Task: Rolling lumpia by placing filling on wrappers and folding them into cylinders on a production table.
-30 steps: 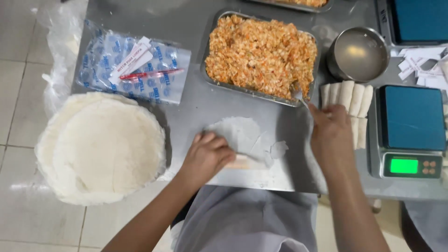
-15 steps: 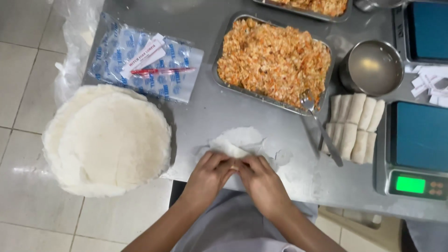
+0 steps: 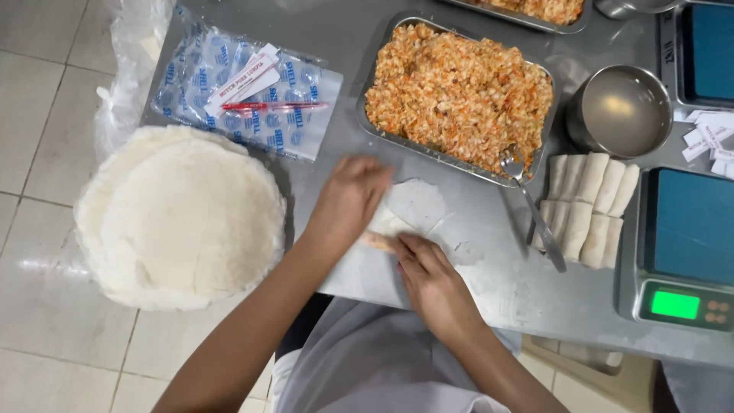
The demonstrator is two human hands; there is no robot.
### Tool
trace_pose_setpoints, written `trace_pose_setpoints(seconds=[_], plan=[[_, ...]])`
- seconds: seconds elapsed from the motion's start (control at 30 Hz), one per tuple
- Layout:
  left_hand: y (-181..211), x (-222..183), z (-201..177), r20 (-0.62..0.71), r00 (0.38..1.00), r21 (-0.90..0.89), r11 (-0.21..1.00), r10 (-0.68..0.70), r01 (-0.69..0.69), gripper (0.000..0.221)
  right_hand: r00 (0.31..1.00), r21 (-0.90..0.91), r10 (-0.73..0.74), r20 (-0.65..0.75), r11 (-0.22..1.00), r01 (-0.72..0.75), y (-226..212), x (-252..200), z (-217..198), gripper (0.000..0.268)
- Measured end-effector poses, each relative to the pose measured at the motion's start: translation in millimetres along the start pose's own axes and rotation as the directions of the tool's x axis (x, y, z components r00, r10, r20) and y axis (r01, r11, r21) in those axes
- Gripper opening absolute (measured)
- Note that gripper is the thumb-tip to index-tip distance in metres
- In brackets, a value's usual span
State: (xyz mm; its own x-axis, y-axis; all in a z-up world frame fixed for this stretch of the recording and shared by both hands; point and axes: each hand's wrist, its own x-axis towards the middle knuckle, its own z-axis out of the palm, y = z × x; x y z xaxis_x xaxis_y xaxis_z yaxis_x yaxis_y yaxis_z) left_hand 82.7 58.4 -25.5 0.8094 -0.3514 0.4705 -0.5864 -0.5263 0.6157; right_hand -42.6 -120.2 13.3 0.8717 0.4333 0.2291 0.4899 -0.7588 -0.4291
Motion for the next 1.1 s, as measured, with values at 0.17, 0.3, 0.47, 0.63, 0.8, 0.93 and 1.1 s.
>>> trace_pose_setpoints(seconds=[0.17, 0.3, 0.47, 0.63, 0.8, 0.93, 1.1], plan=[[26, -54, -17, 0.208, 0.976, 0.072, 0.994, 0.065, -0.082, 0.017, 0.992, -0.106, 0.048, -0.116, 0.993, -0.060, 19, 2, 24, 0.029], [33, -63, -21, 0.166, 0.981, 0.021, 0.994, 0.099, -0.104, 0.016, 0.992, -0.100, 0.071, -0.100, 0.992, -0.081, 9, 6, 18, 0.017], [21, -65, -41, 0.155, 0.985, -0.016, 0.997, 0.071, -0.069, 0.012, 0.979, -0.026, 0.199, -0.052, 0.979, -0.200, 25, -1, 18, 0.016], [3, -61, -39, 0.113, 0.987, 0.080, 0.992, -0.111, 0.102, 0.008, 0.987, 0.049, 0.112, -0.113, 0.993, -0.107, 9, 36, 6, 0.011], [34, -55, -64, 0.372, 0.817, 0.413, 0.867, -0.441, 0.280, 0.031, 0.988, 0.038, 0.057, -0.143, 0.998, -0.052, 9, 47, 34, 0.016], [34, -50, -58, 0.243, 0.944, 0.332, 0.933, -0.224, 0.136, 0.015, 0.983, 0.157, 0.137, -0.122, 0.981, -0.118, 14, 51, 30, 0.034], [52, -39, -36, 0.054, 0.958, 0.030, 0.959, 0.280, -0.282, 0.016, 0.979, 0.147, 0.179, -0.096, 0.975, -0.164, 28, 26, 32, 0.091]])
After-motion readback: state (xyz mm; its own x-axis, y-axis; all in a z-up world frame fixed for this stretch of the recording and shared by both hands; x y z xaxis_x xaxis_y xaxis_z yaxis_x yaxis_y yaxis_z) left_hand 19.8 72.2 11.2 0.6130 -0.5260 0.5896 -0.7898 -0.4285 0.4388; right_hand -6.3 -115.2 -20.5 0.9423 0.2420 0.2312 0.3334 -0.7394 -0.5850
